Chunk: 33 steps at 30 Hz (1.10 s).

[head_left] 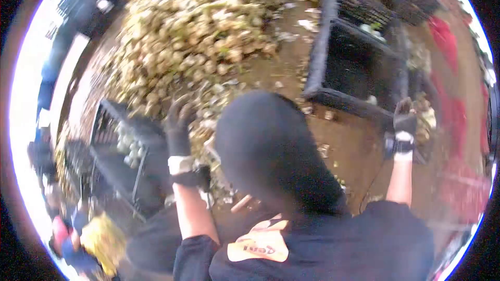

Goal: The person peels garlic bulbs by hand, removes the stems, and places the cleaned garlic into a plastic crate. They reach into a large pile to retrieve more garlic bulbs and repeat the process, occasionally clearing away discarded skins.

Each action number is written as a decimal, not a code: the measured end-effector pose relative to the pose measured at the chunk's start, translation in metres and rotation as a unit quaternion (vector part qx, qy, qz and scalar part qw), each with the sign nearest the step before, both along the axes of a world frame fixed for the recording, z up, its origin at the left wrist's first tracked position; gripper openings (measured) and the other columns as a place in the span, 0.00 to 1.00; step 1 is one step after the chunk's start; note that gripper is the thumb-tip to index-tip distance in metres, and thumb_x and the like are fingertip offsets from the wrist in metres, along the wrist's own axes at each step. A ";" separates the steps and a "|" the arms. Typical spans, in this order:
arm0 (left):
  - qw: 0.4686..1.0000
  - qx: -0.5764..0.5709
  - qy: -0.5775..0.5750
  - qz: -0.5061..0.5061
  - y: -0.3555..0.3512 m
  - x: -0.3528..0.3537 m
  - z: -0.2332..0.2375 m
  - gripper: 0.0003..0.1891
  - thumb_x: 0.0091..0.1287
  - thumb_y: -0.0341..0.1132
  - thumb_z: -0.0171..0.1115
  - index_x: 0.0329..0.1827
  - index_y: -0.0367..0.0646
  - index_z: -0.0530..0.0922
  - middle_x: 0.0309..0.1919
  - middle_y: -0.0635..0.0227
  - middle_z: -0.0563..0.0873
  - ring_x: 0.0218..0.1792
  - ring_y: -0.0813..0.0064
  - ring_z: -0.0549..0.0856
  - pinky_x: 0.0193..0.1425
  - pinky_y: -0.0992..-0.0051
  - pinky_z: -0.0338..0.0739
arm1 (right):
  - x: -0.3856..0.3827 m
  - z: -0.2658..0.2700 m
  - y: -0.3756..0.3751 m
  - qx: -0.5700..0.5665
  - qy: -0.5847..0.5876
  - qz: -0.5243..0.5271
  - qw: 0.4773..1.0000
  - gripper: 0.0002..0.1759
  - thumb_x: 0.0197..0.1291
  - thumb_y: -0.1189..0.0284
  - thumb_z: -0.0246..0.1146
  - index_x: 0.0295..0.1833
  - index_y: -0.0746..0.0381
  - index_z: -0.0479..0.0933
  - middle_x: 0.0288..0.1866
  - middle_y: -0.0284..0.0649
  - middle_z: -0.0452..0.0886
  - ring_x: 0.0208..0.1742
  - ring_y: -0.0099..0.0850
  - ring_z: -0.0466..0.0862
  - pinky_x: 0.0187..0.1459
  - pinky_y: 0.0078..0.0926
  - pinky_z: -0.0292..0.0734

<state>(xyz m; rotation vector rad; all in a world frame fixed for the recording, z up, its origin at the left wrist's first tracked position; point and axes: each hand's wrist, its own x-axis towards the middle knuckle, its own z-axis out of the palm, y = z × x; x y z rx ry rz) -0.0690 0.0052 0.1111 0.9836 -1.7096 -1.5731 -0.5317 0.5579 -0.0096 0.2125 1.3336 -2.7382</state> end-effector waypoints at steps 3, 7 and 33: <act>0.999 0.042 -0.031 0.009 -0.002 0.007 -0.004 0.18 0.70 0.37 0.62 0.59 0.40 0.78 0.51 0.65 0.83 0.48 0.74 0.84 0.54 0.72 0.79 | 0.116 0.085 -0.197 0.284 0.042 0.183 0.940 0.20 0.67 0.66 0.59 0.60 0.66 0.76 0.39 0.37 0.82 0.39 0.24 0.80 0.42 0.27 0.78; 0.998 0.043 -0.011 0.045 -0.001 0.018 -0.008 0.20 0.69 0.37 0.64 0.60 0.37 0.77 0.45 0.66 0.84 0.45 0.74 0.85 0.48 0.73 0.79 | 0.175 0.059 -0.374 0.188 0.272 0.491 0.806 0.16 0.66 0.74 0.56 0.58 0.65 0.76 0.48 0.40 0.83 0.45 0.29 0.82 0.45 0.29 0.79; 0.944 -0.184 -0.156 0.224 0.012 0.061 -0.041 0.25 0.66 0.44 0.68 0.62 0.43 0.74 0.55 0.62 0.81 0.54 0.68 0.80 0.63 0.67 0.73 | 0.302 0.043 -0.593 0.349 0.764 0.493 0.229 0.23 0.66 0.65 0.56 0.66 0.57 0.73 0.59 0.48 0.80 0.57 0.46 0.80 0.58 0.39 0.74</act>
